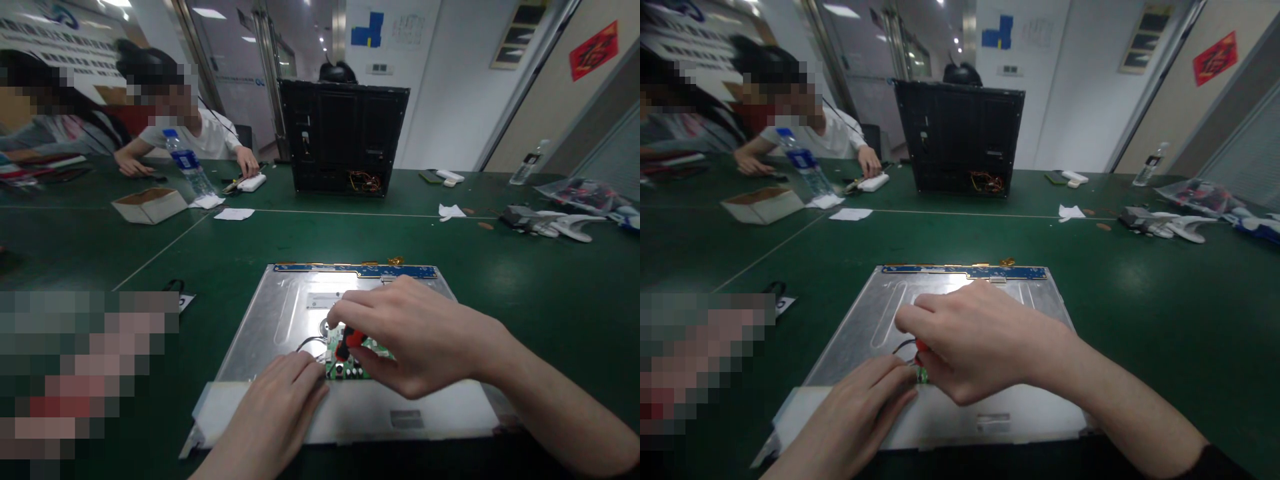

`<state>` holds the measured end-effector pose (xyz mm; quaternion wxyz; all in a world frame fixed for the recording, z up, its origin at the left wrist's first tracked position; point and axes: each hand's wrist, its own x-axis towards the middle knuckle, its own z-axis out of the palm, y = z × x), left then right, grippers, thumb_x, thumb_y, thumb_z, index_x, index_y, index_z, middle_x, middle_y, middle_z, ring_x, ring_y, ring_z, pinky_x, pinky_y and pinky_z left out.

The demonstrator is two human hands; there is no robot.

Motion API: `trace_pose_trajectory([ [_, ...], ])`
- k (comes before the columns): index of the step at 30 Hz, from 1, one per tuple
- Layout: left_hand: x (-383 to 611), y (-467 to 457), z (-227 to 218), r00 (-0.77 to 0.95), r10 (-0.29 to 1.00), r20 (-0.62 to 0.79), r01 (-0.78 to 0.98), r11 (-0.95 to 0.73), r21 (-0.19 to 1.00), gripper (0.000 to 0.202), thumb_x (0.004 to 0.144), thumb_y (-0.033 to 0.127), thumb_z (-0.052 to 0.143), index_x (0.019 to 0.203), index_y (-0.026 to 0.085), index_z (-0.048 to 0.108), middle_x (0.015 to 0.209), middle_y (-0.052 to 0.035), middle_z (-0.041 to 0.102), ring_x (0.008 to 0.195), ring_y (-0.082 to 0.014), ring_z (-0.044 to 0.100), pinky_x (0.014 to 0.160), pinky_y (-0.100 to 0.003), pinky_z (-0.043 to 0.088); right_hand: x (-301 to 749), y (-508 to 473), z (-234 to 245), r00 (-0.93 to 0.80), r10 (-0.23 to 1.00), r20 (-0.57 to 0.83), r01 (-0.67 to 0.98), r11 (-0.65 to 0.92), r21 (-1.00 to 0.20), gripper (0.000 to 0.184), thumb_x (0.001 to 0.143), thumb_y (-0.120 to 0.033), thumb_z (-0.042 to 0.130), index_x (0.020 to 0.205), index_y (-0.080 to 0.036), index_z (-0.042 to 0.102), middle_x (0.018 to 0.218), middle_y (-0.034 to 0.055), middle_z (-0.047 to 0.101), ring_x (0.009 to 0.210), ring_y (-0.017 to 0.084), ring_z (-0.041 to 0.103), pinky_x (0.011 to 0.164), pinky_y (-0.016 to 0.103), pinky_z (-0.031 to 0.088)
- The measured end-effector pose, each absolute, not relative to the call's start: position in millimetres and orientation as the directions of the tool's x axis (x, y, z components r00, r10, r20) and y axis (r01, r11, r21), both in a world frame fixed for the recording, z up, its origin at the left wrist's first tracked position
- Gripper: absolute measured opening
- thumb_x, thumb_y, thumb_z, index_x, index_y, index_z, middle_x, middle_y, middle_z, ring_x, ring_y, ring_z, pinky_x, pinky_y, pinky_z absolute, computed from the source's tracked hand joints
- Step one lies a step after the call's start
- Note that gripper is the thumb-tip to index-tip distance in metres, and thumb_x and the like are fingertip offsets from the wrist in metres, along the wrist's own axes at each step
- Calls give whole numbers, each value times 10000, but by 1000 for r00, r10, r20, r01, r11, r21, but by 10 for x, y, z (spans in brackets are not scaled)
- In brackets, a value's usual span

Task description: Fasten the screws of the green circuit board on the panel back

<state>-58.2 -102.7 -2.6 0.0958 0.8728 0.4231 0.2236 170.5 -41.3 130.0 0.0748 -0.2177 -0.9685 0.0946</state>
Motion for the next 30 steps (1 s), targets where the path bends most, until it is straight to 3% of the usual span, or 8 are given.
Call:
trace_pose_trajectory([
  [8,-604,-1024,-43,548,797,252,695,-602,393,168,992,161,438,1022,211,595,942,-55,651,814,-244,645,682,-385,532,1672,-396,1265,-870,480,111,456,870,-187,122,965,-267,595,1046,-176,583,925,23,716,731,153,596,578,295,276],
  [17,-713,-960,248,601,780,173,635,-598,489,164,968,130,502,1059,207,615,1004,-59,647,892,-226,646,741,-340,527,1684,-453,1212,-831,536,146,512,841,-174,124,970,-292,613,1039,-192,591,894,18,716,685,144,591,573,280,276],
  [24,-700,-659,446,663,726,183,576,-651,494,139,947,128,540,1012,187,648,966,-62,665,860,-224,635,701,-319,488,1630,-510,995,-678,674,294,621,739,-261,302,926,-325,645,1164,-175,537,770,8,716,642,172,635,567,270,318],
  [30,-589,-305,464,645,691,327,417,-677,607,157,911,88,508,894,176,636,873,-36,678,796,-190,625,708,-303,481,1482,-501,693,-472,668,576,548,734,-402,213,952,-339,579,1077,-167,578,818,24,681,644,147,598,582,265,409],
])
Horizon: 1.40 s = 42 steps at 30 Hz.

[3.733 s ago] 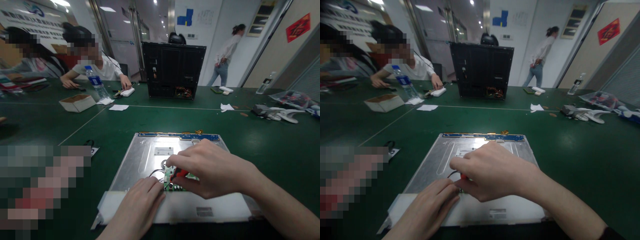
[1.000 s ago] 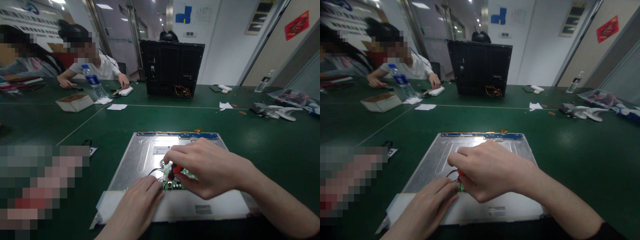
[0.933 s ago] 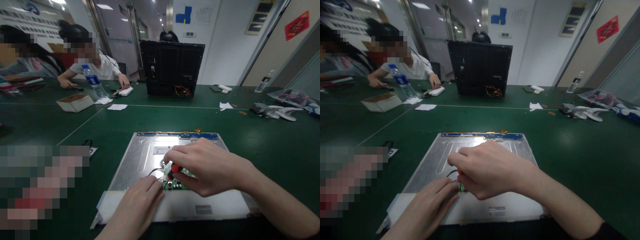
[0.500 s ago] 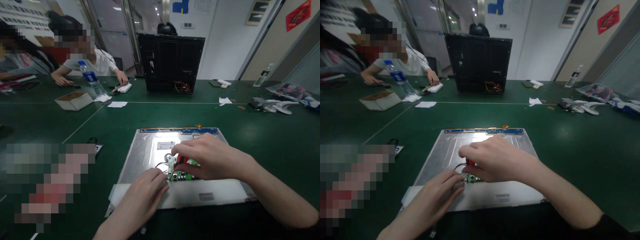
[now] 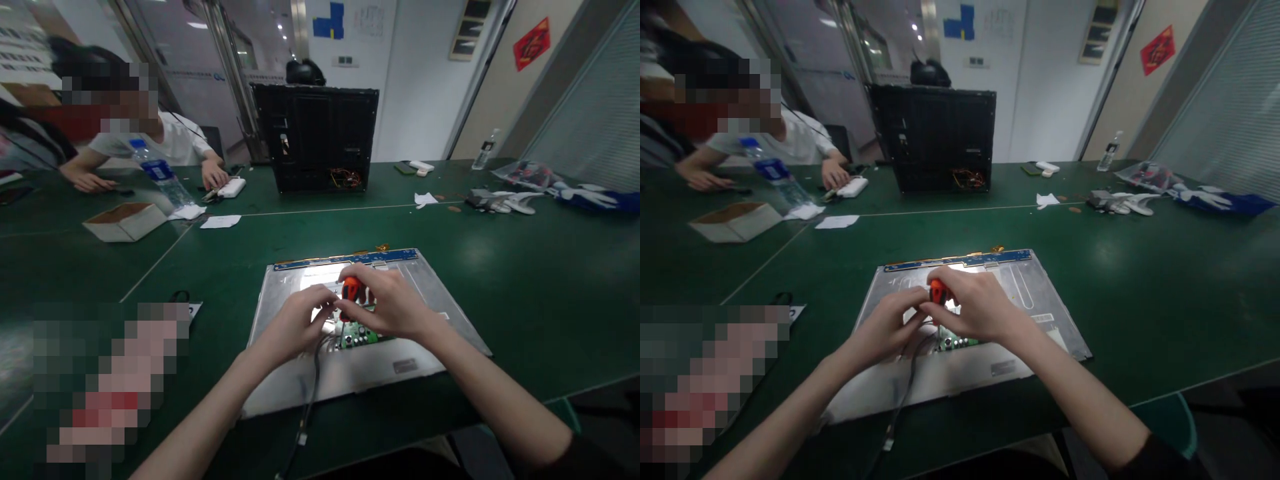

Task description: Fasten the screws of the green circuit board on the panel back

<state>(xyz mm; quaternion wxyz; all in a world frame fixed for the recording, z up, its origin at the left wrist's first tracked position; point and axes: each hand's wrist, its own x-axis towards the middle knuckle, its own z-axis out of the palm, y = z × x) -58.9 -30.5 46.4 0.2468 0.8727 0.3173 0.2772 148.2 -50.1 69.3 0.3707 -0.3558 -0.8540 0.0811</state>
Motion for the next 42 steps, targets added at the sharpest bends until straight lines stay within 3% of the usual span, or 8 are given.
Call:
trace_pose_trajectory([
  [5,-525,-198,291,559,697,450,364,-693,622,134,946,174,504,878,174,619,835,-33,656,747,-183,595,681,-302,465,1355,-460,471,-319,603,731,466,771,-433,373,986,-322,554,1333,-188,528,951,50,671,697,141,601,596,257,491],
  [11,-520,-255,35,572,641,512,325,-750,576,172,970,184,456,920,175,621,839,-46,646,766,-186,599,659,-288,449,1337,-522,340,-220,459,861,470,823,-319,296,975,-311,612,1243,-225,519,853,4,626,628,117,574,502,213,465],
  [16,-598,-257,-8,581,629,517,352,-766,538,179,977,188,451,897,188,612,797,-36,629,729,-183,590,632,-276,431,1340,-603,354,-268,464,844,453,834,-315,385,1003,-344,523,1344,-176,466,908,56,652,689,154,612,519,253,499],
  [20,-643,-242,-8,560,676,480,366,-721,588,183,984,189,451,912,190,619,810,-35,645,738,-183,611,655,-280,454,1328,-618,368,-308,452,837,428,852,-302,466,962,-188,483,1419,-124,418,983,96,677,794,179,651,620,292,556],
  [24,-641,-243,-6,579,687,439,359,-699,619,182,990,201,457,947,194,633,833,-36,667,758,-186,627,675,-288,462,1345,-608,351,-290,457,841,460,837,-297,476,942,-164,534,1404,-106,434,907,70,668,740,169,632,564,278,511],
  [30,-636,-264,19,589,687,426,362,-695,621,177,990,217,461,937,190,627,810,-30,654,737,-182,618,666,-285,461,1361,-601,312,-266,463,845,478,825,-302,479,957,-200,577,1411,-164,427,920,43,668,745,154,617,533,264,464],
  [36,-608,-277,46,600,666,442,370,-722,585,189,972,234,455,908,186,626,803,-37,653,719,-192,608,648,-291,464,1341,-617,307,-277,451,849,491,825,-278,478,1001,-351,580,1442,-236,435,976,43,660,766,150,623,540,260,475],
  [42,-587,-309,50,609,628,484,376,-766,522,176,944,186,455,893,188,623,760,-29,627,694,-188,589,631,-287,466,1330,-628,318,-311,503,806,471,819,-328,520,1001,-237,532,1487,-242,347,1031,53,664,750,147,641,506,260,483],
])
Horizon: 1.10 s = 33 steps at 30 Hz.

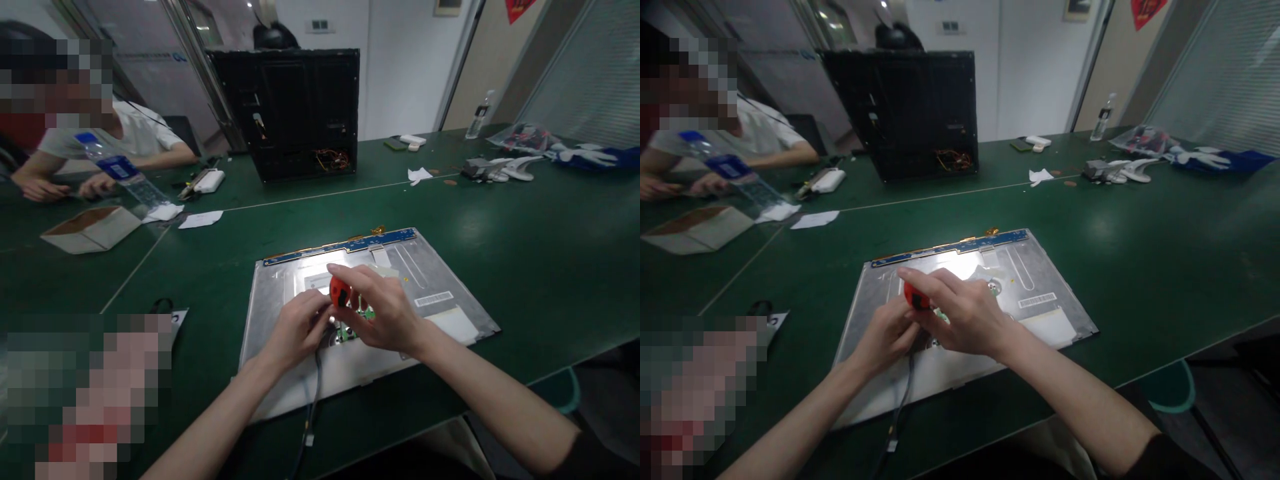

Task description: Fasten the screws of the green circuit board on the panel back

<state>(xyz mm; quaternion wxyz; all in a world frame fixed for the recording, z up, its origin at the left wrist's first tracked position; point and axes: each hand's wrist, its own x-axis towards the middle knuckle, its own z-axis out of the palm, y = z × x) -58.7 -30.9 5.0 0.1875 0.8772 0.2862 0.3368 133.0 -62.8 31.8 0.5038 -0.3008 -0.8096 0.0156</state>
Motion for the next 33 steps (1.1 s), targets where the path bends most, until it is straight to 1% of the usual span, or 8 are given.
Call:
trace_pose_trajectory([
  [3,-592,-322,52,634,618,464,397,-776,491,158,927,162,469,843,191,600,766,-32,631,705,-186,592,617,-277,455,1330,-618,317,-297,504,811,440,826,-353,515,968,-200,551,1446,-215,359,1042,65,667,752,148,653,479,249,474],
  [7,-597,-326,55,651,600,465,396,-791,466,152,892,129,477,799,200,573,756,-20,618,693,-181,585,605,-271,445,1326,-605,306,-295,459,838,423,849,-316,459,973,-269,589,1385,-218,395,1014,52,663,754,143,649,480,237,478],
  [11,-588,-326,38,649,580,493,363,-805,469,146,886,126,473,854,201,595,757,-21,616,719,-193,602,649,-293,482,1312,-620,302,-268,443,856,456,841,-292,382,978,-283,591,1334,-246,455,1025,41,631,752,132,639,492,232,488],
  [15,-576,-327,22,646,591,483,375,-797,474,144,853,109,491,869,202,600,768,-24,624,740,-202,615,697,-315,512,1309,-641,314,-247,485,839,483,812,-328,356,989,-291,581,1336,-261,508,1028,34,608,726,115,621,504,228,502],
  [20,-579,-328,43,659,565,496,362,-817,449,142,879,106,474,852,199,577,759,-20,620,702,-184,595,638,-293,477,1330,-635,336,-274,510,815,417,827,-377,503,968,-180,527,1454,-222,405,1072,65,634,736,131,616,494,236,503],
  [23,-591,-330,44,665,559,494,364,-821,439,133,897,119,479,840,197,570,759,-20,614,702,-179,585,626,-289,459,1342,-621,329,-288,506,813,410,832,-372,551,949,-174,524,1475,-210,365,1052,68,651,740,145,624,517,252,518],
  [29,-603,-327,-3,683,470,559,346,-882,319,143,904,109,465,912,195,579,808,-39,632,709,-188,571,610,-298,442,1341,-601,284,-274,482,832,479,819,-316,503,970,-287,592,1439,-264,414,986,33,654,702,136,618,488,242,475],
  [33,-590,-344,5,689,451,568,355,-893,278,151,917,108,455,862,200,561,759,-36,610,665,-185,539,583,-303,426,1325,-616,276,-282,504,816,488,808,-330,495,990,-231,541,1460,-259,389,998,40,662,654,130,598,479,253,467],
])
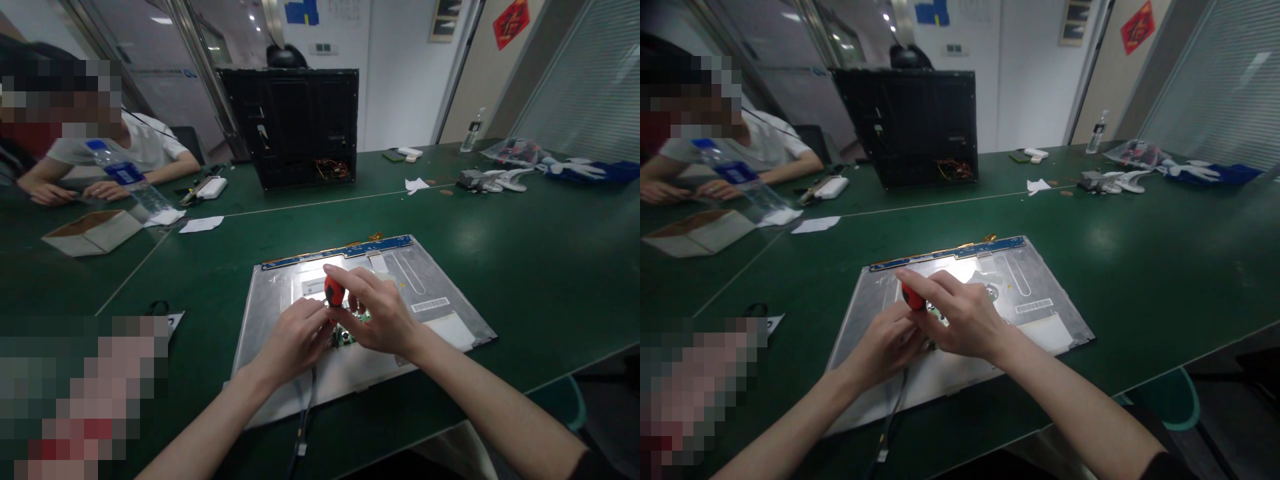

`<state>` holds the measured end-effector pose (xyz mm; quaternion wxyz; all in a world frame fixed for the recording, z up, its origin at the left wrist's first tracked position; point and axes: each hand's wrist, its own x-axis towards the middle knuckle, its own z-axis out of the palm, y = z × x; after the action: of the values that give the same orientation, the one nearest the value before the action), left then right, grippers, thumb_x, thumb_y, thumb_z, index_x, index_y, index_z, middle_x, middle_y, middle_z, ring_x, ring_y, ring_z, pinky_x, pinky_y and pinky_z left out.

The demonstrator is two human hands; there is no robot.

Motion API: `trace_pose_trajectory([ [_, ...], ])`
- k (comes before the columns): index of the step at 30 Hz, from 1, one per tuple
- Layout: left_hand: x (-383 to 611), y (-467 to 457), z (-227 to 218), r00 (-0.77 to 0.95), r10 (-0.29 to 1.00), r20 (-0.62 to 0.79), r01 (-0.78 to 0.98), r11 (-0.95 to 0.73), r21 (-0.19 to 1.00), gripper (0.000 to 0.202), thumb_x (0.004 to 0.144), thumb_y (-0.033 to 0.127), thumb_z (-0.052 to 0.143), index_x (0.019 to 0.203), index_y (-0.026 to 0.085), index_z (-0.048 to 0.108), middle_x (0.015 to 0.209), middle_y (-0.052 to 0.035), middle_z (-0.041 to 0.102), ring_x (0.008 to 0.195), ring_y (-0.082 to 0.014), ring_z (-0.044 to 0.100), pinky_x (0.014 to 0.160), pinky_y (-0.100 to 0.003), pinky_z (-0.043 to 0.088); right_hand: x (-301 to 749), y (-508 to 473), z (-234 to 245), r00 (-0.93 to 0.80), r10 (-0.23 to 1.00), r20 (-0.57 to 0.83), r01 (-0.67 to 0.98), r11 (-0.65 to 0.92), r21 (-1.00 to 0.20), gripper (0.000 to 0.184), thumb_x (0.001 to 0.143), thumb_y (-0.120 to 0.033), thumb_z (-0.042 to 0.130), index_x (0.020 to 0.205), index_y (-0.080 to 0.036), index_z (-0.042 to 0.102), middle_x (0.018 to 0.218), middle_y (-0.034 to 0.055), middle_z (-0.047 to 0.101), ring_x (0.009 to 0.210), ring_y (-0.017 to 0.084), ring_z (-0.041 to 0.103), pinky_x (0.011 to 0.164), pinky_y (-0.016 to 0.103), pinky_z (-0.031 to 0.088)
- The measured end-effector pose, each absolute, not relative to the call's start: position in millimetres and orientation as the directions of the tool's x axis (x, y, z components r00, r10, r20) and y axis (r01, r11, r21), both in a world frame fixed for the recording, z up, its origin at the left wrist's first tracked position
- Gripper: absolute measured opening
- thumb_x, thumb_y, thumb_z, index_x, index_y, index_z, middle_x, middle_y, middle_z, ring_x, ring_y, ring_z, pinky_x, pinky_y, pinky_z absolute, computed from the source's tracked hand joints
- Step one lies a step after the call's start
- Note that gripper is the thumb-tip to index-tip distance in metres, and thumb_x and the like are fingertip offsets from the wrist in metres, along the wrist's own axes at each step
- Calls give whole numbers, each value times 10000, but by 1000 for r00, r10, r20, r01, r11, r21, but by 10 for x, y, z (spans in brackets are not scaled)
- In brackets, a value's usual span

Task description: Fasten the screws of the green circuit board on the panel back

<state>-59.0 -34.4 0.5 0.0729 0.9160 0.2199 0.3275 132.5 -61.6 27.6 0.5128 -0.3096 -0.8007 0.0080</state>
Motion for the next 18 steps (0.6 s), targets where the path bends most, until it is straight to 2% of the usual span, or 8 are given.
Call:
trace_pose_trajectory([
  [6,-606,-379,71,675,489,552,376,-872,313,160,869,107,473,904,194,603,787,-53,651,708,-193,593,618,-305,465,1296,-665,254,-264,513,817,417,824,-383,589,924,-167,562,1461,-218,326,1060,72,661,633,124,604,478,246,505],
  [8,-614,-379,79,664,490,565,364,-872,328,164,858,105,471,893,192,606,764,-47,648,686,-188,588,600,-297,452,1292,-670,243,-257,502,826,423,827,-371,567,925,-182,564,1442,-213,335,1062,79,660,634,128,602,483,251,516],
  [13,-607,-372,47,610,538,582,365,-843,396,127,873,138,485,886,192,600,734,-32,650,655,-182,594,597,-291,455,1284,-653,220,-232,472,850,419,838,-351,493,979,-332,596,1398,-243,352,1008,57,637,613,119,566,455,232,490],
  [18,-592,-395,14,564,520,641,340,-854,393,126,907,159,486,916,188,608,740,-37,654,661,-183,608,605,-292,458,1267,-653,257,-259,462,848,417,845,-333,419,991,-279,585,1370,-255,407,935,26,605,638,124,552,465,228,470],
])
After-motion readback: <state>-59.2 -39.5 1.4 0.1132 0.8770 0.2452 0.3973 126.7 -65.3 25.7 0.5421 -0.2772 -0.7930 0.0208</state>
